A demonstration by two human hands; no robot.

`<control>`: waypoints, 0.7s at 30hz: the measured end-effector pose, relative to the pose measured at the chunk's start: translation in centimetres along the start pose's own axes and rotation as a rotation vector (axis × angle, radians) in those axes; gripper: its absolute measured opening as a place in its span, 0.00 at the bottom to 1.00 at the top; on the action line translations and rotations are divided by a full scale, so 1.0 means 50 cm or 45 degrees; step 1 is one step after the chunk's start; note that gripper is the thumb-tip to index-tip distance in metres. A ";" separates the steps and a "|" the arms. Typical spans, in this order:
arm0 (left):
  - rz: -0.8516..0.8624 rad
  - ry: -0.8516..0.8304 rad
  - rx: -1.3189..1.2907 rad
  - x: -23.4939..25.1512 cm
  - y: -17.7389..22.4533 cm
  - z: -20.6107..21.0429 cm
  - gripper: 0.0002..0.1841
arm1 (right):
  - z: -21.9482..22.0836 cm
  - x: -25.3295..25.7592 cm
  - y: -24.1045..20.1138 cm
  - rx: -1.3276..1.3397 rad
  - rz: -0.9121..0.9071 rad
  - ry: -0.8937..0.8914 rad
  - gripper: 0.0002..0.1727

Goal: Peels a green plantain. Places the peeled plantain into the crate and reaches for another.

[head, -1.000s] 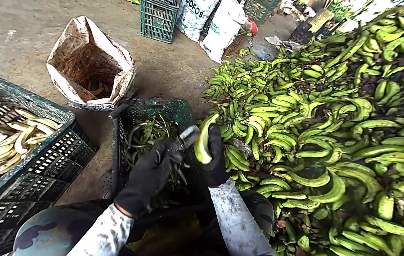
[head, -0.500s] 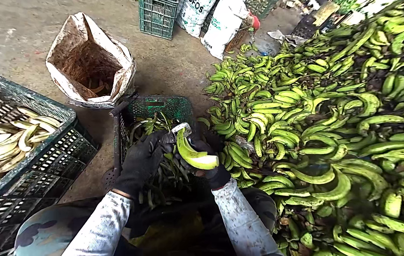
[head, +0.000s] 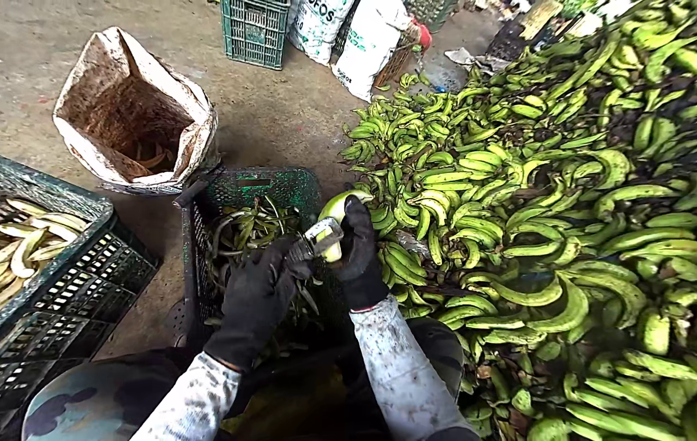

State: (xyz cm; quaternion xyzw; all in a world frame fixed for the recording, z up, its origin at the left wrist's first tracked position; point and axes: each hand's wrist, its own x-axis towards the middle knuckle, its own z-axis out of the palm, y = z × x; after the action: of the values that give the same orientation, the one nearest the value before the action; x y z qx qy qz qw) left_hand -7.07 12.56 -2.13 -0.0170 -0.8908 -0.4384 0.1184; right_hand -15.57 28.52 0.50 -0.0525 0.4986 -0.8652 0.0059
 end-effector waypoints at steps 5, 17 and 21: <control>0.133 0.241 0.156 -0.018 0.022 0.018 0.35 | 0.040 0.009 -0.016 0.184 -0.106 0.280 0.21; 0.093 -0.080 0.239 0.059 -0.054 -0.061 0.23 | -0.044 -0.050 -0.051 -0.706 0.541 -0.746 0.24; -0.077 -0.152 0.205 0.061 -0.045 -0.060 0.22 | -0.064 -0.048 -0.036 -0.452 0.550 -0.548 0.25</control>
State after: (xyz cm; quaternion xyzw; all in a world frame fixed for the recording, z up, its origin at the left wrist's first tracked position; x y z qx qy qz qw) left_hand -9.76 8.59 -1.42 -0.0067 -0.9287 -0.3671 0.0527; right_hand -13.43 32.35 0.24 -0.1273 0.6281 -0.7130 0.2844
